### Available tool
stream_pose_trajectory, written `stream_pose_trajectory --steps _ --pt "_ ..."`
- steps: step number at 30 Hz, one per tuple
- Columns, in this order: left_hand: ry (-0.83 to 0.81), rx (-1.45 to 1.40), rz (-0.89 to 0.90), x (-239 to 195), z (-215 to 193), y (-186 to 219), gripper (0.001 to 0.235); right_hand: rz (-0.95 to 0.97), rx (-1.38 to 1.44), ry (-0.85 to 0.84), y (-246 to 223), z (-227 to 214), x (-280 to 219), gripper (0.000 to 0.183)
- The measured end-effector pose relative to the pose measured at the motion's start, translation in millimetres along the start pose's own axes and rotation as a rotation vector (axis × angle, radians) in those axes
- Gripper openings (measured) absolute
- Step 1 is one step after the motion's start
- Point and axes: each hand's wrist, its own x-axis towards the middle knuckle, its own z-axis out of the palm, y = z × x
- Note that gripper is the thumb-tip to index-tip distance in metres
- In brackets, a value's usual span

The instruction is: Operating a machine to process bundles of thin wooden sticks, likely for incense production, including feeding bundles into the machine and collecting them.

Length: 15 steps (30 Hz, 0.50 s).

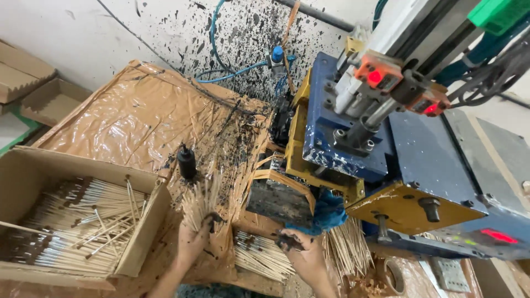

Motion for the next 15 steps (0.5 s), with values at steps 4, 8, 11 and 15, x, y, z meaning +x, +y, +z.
stream_pose_trajectory --steps 4,8,11,15 --pt "-0.368 -0.067 -0.186 -13.4 26.7 1.3 0.017 0.071 0.257 0.0 -8.0 9.6 10.2 0.041" --pt "-0.625 -0.039 -0.094 15.6 36.8 75.2 0.013 0.089 0.399 0.132 5.5 -4.5 15.4 0.028" --pt "-0.566 0.001 -0.192 57.3 38.0 119.5 0.018 -0.022 0.386 0.135 -5.6 -27.0 30.0 0.019" --pt "-0.425 0.001 -0.045 104.1 40.4 131.4 0.014 -0.235 -0.018 0.08 -66.9 -49.5 57.5 0.017"
